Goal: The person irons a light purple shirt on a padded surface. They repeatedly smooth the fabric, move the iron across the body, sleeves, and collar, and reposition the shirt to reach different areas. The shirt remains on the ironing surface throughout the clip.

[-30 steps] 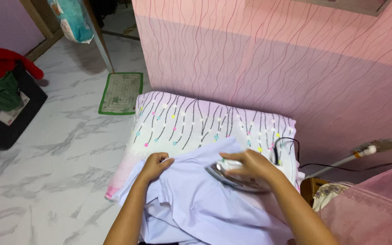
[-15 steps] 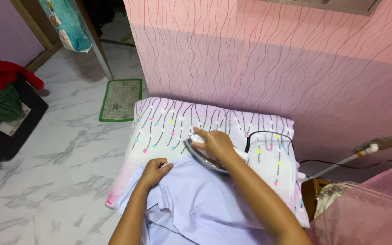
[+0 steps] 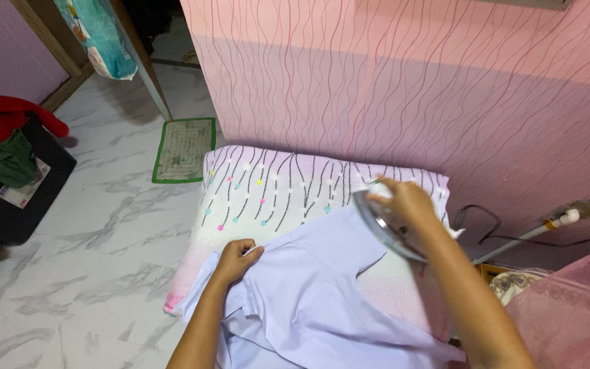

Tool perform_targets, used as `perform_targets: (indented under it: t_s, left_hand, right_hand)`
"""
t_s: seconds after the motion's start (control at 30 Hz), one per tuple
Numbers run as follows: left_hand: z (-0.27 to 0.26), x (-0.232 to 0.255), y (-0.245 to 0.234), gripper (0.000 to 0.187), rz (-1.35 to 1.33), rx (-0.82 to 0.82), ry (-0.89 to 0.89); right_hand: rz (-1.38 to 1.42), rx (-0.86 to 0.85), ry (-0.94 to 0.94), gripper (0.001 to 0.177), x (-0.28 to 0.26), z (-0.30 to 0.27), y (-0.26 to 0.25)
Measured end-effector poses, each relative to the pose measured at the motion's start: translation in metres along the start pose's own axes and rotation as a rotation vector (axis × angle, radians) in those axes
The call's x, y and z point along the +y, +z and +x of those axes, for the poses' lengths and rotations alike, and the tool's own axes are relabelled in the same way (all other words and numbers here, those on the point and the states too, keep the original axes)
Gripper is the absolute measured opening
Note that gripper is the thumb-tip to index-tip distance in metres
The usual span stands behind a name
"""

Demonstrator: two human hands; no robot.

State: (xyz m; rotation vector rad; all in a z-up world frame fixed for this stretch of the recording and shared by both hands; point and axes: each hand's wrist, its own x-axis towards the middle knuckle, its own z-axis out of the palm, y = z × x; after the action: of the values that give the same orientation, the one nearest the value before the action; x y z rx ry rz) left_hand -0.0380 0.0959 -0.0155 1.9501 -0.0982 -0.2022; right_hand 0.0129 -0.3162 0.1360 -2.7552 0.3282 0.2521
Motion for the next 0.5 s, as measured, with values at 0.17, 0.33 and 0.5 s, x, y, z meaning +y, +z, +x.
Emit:
perform_targets:
  t_s: [0.17, 0.33, 0.5]
  left_hand:
    - [0.003, -0.002, 0.001, 0.038, 0.022, 0.009, 0.041]
    - [0.005, -0.009, 0.002, 0.035, 0.079, 0.02, 0.074]
    - [0.007, -0.015, 0.004, 0.035, 0.1, 0.023, 0.069]
  right_hand:
    - [0.677, 0.46, 0.126, 0.043, 0.082, 0.03, -0.039]
    - [1.561, 0.8, -0.151, 0.055, 0.141, 0.058, -0.029]
    - [1.914, 0.838, -0.244, 0.043, 0.16, 0.073, 0.036]
